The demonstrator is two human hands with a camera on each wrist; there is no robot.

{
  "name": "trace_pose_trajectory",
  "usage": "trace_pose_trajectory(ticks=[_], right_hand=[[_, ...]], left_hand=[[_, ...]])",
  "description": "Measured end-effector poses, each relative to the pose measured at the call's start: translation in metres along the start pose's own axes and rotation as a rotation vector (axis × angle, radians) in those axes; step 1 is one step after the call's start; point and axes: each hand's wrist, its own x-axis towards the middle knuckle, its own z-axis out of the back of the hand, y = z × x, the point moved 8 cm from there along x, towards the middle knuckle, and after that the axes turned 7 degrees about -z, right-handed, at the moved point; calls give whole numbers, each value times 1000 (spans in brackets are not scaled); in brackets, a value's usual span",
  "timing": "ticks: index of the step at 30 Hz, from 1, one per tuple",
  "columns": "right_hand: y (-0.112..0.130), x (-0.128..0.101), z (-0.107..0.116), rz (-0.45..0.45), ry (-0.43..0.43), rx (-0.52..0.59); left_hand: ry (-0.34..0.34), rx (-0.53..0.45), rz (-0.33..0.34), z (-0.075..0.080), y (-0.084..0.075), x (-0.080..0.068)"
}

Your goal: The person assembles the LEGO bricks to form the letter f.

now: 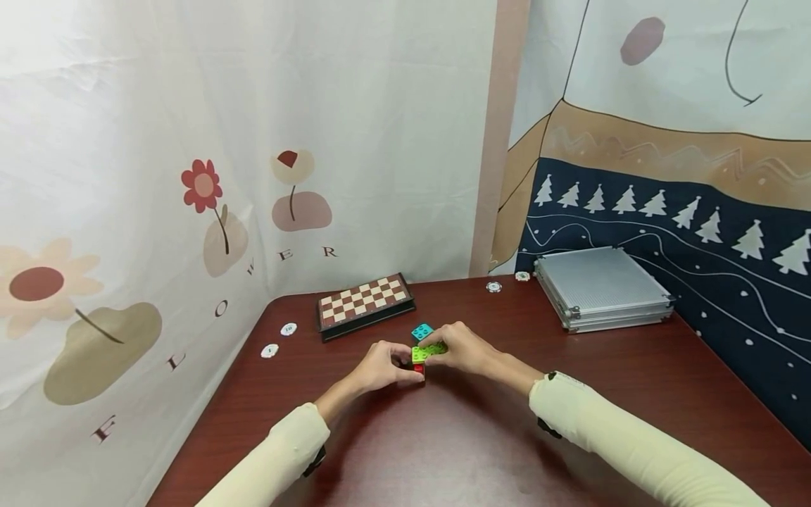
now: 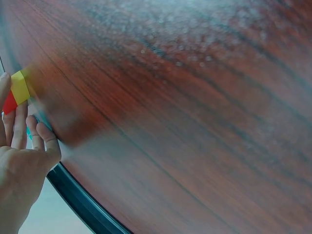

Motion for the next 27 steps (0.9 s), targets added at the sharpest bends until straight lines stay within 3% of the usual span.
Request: trace_pose_trajectory(ticks=[20,27], right_hand=[[12,1,-12,61,-4,-44],[11,6,-13,34,37,-52]], left_hand=[[23,-22,19,-2,1,-1],[30,-20,14,-1,0,-1]])
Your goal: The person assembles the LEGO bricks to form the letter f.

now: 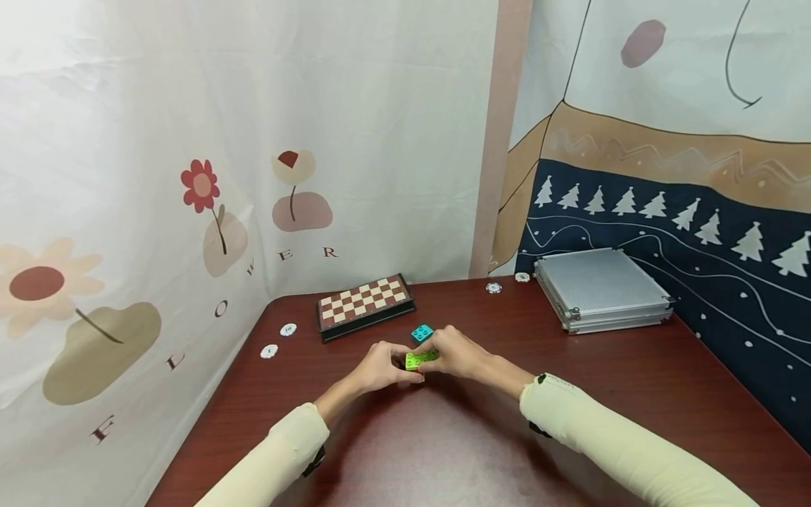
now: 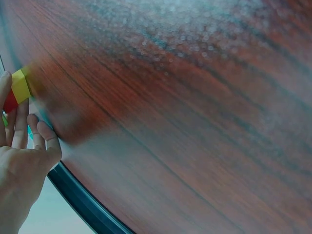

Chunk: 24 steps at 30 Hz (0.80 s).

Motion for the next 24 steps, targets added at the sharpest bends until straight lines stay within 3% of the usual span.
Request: trace_pose_trajectory(ticks=[17,24], right_hand=[[-2,-5,-1,10,-36,-38],[-1,-2,-2,38,-9,-18]], left_hand=[[13,5,3,-1,0,1],[14,6,3,0,-1,0]])
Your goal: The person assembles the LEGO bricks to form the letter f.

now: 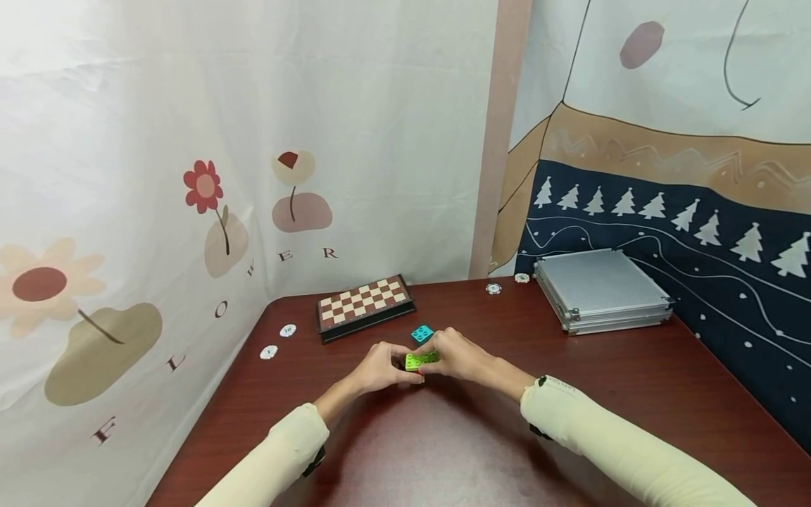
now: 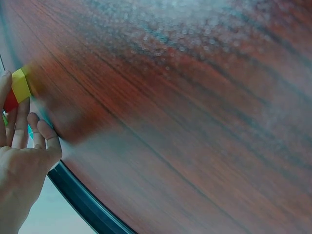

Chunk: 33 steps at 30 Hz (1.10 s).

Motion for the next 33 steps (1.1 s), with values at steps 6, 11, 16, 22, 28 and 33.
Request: trace_pose_trajectory(ticks=[6,11,16,22,28,33], right_hand=[[-1,3,2,-27,43,20],[-1,2,4,-43,59,32],[-2,2,3,-58,66,42],[-1,2,2,-29,48,34],[-1,5,-1,-50,68,51],[-2,6,-2,-52,67,42]], left_hand=[[8,-18,-13,0,0,1],[2,-7,-15,1,0,3],[-10,13,-13,1,2,3],[4,1,-20,0,2,3],[11,-21,-7,0,2,2],[7,0,-8,0,1,3]])
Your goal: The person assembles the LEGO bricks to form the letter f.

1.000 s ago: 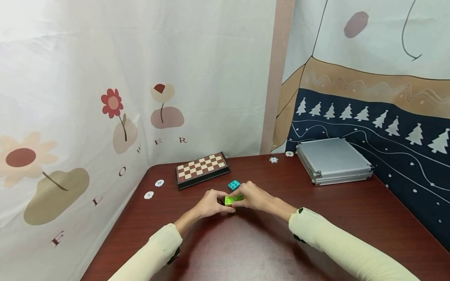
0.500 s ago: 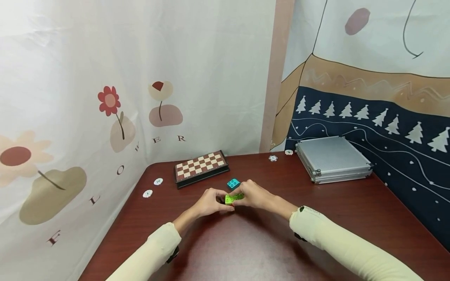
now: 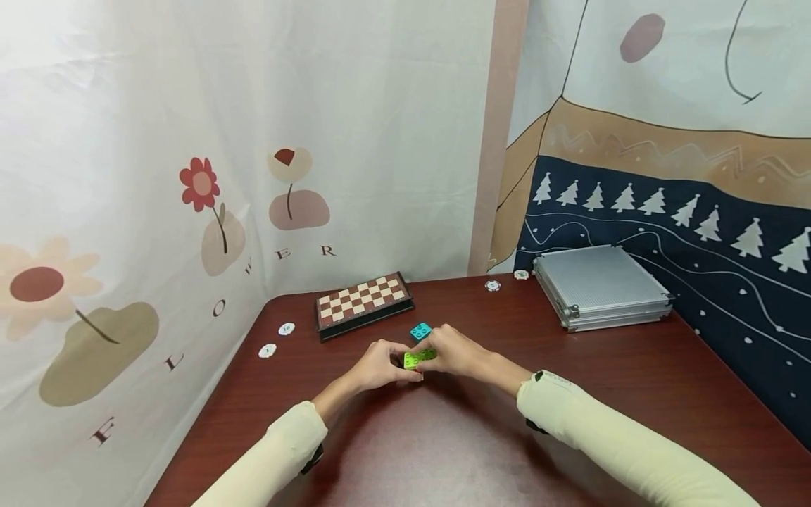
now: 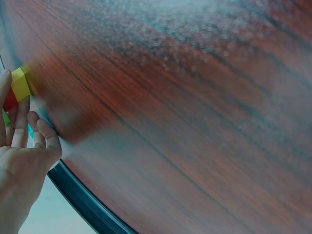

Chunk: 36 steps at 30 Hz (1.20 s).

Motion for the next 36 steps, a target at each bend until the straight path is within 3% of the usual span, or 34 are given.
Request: trace_pose_trajectory(ticks=[16,23,31,36], right_hand=[[-1,-7,-4,42,-101,-104],[-2,-5,3,43,-76,-40],[-21,-9,30,-15,-142,21],[-42,-10,39,-64,-168,-36]], left_hand=[[19,-2,7,0,2,-1],[16,9,-16,-1,-2,0],[29,11,-5,-3,-1,0],[20,28,5,-2,-2,-1]])
